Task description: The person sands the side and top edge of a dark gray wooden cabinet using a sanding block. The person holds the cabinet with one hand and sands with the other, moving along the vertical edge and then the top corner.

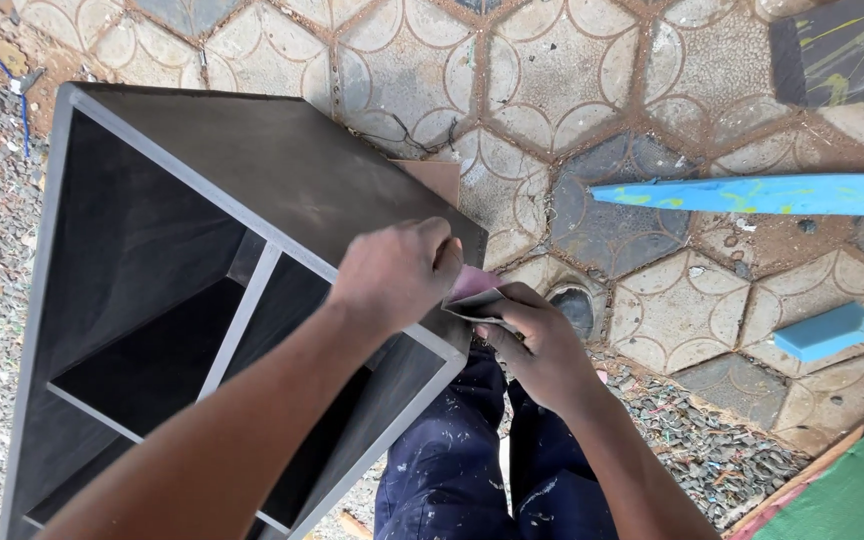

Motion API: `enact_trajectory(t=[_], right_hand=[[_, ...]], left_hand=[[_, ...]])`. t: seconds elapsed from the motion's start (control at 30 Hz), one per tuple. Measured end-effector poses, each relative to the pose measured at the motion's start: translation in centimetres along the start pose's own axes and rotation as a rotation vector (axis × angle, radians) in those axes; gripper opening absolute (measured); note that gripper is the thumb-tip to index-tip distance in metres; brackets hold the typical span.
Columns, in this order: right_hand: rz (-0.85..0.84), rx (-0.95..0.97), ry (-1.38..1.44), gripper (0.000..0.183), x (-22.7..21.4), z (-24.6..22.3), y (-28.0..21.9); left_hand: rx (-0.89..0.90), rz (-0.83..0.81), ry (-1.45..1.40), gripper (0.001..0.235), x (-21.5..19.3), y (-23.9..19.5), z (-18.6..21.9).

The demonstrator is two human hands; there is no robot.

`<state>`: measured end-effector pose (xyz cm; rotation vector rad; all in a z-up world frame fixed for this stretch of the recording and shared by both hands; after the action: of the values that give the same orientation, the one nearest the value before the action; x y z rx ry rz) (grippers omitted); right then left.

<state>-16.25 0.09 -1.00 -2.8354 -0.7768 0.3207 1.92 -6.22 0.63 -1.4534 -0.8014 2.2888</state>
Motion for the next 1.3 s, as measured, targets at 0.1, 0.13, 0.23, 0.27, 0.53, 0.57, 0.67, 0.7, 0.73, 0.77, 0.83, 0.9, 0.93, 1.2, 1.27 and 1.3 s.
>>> enact_trajectory(t=[0.1, 0.13, 0.23, 0.27, 0.53, 0.57, 0.67, 0.7, 0.73, 0.77, 0.83, 0.9, 0.93, 1.2, 1.27, 1.3], right_hand=[[0.034, -0.103, 0.002, 0.022, 0.0, -3.3, 0.3], [0.033, -0.099, 0.001, 0.022, 0.6, -1.5, -0.3], [0.132, -0.182, 0.014, 0.023, 1.8, 1.8, -1.8], [0.142, -0.211, -0.016, 0.029, 1.9, 1.8, -1.9], [0.226, -0.11, -0.07, 0.051, 3.4, 3.2, -2.8], [0.219, -0.185, -0.114, 0.037, 3.1, 2.1, -2.8], [0.227, -0.296, -0.174, 0.023, 3.0, 2.5, -2.7], [0.237, -0.325, -0.182, 0.026, 2.9, 2.8, -2.9], [0.228, -0.316, -0.179, 0.026, 2.8, 2.2, -2.7], [0.211, -0.334, -0.238, 0.034, 2.6, 1.7, -2.4], [0.201, -0.371, -0.3, 0.044, 2.6, 1.8, -2.6], [0.195, -0.34, -0.282, 0.051, 3.0, 2.3, -4.6], [0.185, -0.333, -0.271, 0.051, 3.1, 3.5, -3.4], [0.222, -0.15, -0.093, 0.035, 3.0, 0.7, -1.8], [0.183, -0.054, -0.062, 0.028, 2.1, 1.9, -0.9], [0.159, 0.018, -0.034, 0.023, 1.7, 2.9, 0.4]], left_hand=[[0.025, -0.002, 0.208, 0.035, 0.4, 2.0, -2.3], [0.024, -0.005, 0.206, 0.035, 0.7, 1.9, -2.3], [0.092, 0.205, 0.21, 0.04, 0.5, 1.4, -2.0], [0.097, 0.256, 0.205, 0.041, 0.2, 1.2, -2.0], [0.102, 0.35, 0.173, 0.043, 0.8, 0.3, -2.2], [0.082, 0.326, 0.168, 0.043, 0.8, 0.6, -2.3], [0.076, 0.336, 0.165, 0.043, 0.9, 0.9, -2.4], [0.082, 0.363, 0.168, 0.043, 0.8, 0.4, -2.2], [0.072, 0.354, 0.164, 0.043, 0.5, 0.3, -2.2], [0.074, 0.338, 0.165, 0.043, 0.4, 0.5, -2.1], [0.082, 0.343, 0.171, 0.042, 0.5, 0.9, -2.0], [0.102, 0.359, 0.157, 0.042, 1.0, 0.3, -2.1], [0.09, 0.35, 0.16, 0.042, 0.5, 0.6, -2.3], [0.124, 0.449, 0.171, 0.049, 0.5, 1.3, -2.3], [0.108, 0.414, 0.167, 0.048, 0.6, 0.7, -2.1], [0.104, 0.402, 0.171, 0.047, 0.4, 1.2, -2.1]])
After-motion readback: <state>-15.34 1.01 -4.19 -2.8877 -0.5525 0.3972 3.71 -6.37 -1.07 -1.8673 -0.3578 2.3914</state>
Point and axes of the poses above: each hand's wrist, its own y-axis towards the middle knuckle, its own x-axis out of the palm, z = x × y, the point moved 3 cm from there along y, towards the middle knuckle, and after that the axes turned 12 degrees about -x, right-handed, at the moved point
